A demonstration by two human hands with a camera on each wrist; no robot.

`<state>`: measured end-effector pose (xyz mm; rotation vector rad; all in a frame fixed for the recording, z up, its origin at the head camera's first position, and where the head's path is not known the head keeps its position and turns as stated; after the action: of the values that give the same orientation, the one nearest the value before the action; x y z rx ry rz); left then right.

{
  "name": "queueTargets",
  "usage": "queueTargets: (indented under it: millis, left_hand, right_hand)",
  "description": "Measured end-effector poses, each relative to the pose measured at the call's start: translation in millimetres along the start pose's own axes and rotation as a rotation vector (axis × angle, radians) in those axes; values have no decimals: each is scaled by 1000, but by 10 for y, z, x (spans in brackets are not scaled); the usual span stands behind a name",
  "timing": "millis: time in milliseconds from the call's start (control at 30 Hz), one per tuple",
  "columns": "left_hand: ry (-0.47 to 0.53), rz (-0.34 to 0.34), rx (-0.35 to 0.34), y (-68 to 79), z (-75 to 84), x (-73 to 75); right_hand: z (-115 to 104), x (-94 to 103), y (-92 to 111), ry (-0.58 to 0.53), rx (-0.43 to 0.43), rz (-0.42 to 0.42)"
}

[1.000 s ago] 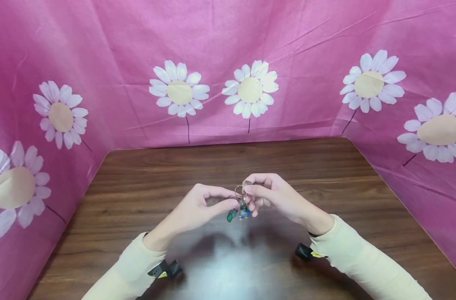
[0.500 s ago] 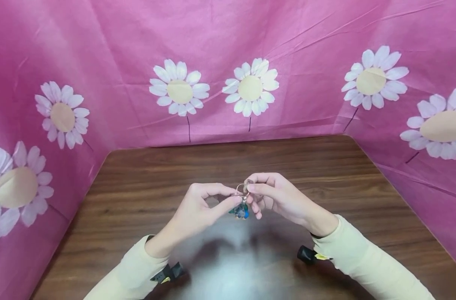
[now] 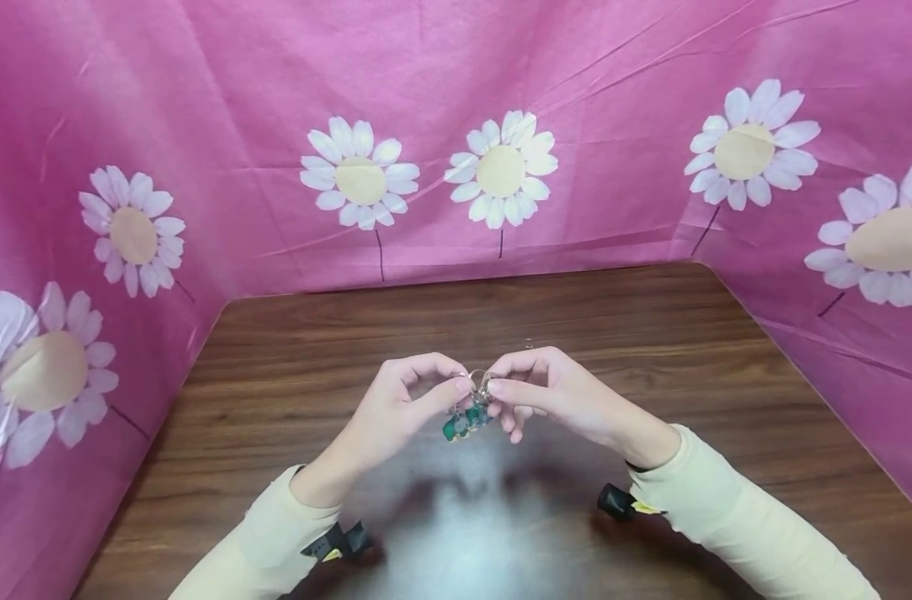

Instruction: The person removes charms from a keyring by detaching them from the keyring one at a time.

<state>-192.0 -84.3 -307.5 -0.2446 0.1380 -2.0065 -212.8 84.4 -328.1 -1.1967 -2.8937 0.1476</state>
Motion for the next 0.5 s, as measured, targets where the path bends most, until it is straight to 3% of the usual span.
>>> queueTargets:
  millis: [267,500]
  left_hand:
    - [25,-59,82,-25,-86,-39]
    - [71,-52,118,-35,-131,-55]
  right_hand:
    - [3,34,24,49,0,2]
    - [19,52,50,-150,-15,26]
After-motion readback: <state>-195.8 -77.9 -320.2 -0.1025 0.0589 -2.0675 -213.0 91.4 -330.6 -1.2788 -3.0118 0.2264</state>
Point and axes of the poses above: each hand's wrist, its own y-axis away from the middle knuckle, its own x-axis out of the back of the hand, z = x × y, the point moved 6 cm from there along -y, towards the middle knuckle, and after that the axes turned 3 degrees about x, right-handed, at the moved point
